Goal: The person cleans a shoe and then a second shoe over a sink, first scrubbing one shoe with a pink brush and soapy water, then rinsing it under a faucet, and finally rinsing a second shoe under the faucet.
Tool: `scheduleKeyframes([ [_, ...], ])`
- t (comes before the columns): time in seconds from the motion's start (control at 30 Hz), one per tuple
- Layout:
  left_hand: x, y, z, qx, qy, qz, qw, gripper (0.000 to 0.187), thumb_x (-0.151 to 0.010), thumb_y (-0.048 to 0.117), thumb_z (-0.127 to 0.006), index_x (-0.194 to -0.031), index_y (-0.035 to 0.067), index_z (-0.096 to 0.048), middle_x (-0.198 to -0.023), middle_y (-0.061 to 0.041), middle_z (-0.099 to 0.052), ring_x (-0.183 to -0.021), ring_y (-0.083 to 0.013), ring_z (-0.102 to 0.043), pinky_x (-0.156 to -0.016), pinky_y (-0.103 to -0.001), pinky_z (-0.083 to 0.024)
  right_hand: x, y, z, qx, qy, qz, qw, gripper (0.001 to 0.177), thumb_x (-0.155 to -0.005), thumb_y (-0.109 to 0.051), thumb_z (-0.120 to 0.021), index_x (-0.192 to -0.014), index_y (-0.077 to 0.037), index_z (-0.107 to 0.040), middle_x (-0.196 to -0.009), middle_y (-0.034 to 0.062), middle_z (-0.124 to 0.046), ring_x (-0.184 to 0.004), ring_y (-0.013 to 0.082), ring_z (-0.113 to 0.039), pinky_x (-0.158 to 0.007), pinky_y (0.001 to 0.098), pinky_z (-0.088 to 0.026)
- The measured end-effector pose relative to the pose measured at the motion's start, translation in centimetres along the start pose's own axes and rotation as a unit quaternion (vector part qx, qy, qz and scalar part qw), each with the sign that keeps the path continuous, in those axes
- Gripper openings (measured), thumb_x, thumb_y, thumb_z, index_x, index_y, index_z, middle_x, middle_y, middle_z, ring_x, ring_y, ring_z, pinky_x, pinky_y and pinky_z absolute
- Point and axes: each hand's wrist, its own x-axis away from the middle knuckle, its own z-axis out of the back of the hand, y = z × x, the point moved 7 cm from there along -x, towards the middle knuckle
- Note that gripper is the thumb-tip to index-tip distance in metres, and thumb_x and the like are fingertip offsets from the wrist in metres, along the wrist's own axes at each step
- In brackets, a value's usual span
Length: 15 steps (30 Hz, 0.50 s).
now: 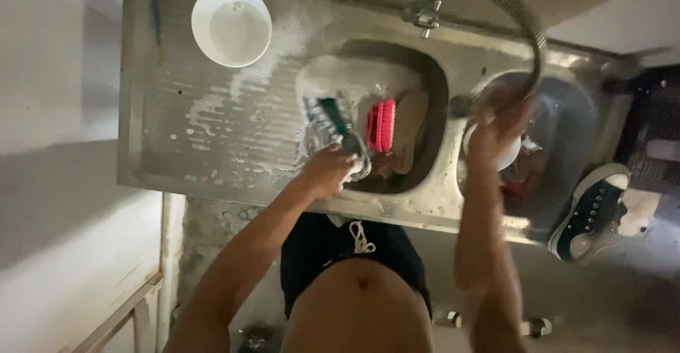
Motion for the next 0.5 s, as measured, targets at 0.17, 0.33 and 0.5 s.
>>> scheduleKeyframes([
  [0.17, -3.2, 2.7, 2.6, -0.104, 0.017, -0.062, 0.992, 0.018, -0.096, 0.013, -0.059, -0.107, 0.008, -0.072, -0.105, -0.013, -0.075, -0.105, -0.0302, -0.072, -0.092, -0.045, -0.056, 19.7, 2.8, -8.8, -0.052, -0.066, -0.185, 0.979, 0.109, -0.092, 0.001, -0.073, -0.169, -0.016, 0.001, -0.175, 0.0112, -0.001, -0.158, 0.0235, 0.005, -0.126, 0.0538, 0.004],
  [0.33, -0.7, 6.8, 13.4, 0.271, 0.033, -0.023, 0.962, 0.030, -0.097, 0.007, -0.048, -0.118, -0.008, -0.064, -0.124, -0.032, -0.064, -0.122, -0.0534, -0.056, -0.104, -0.064, -0.041, 2.7, -12.8, -12.9, -0.189, -0.131, -0.223, 0.947, 0.078, -0.101, -0.045, -0.051, -0.161, -0.004, -0.023, -0.140, 0.0197, -0.044, -0.130, 0.0282, -0.046, -0.108, 0.0432, -0.036],
  [0.5, -5.0, 3.1, -1.1, -0.134, -0.001, -0.149, 0.980, 0.025, -0.094, 0.005, -0.051, -0.102, 0.011, -0.074, -0.107, -0.010, -0.075, -0.111, -0.0310, -0.069, -0.099, -0.049, -0.052, 2.0, -1.9, -7.9, -0.181, -0.172, -0.318, 0.915, 0.087, -0.099, -0.066, -0.048, -0.158, -0.004, -0.033, -0.150, 0.0202, -0.045, -0.140, 0.0329, -0.043, -0.118, 0.0543, -0.031],
])
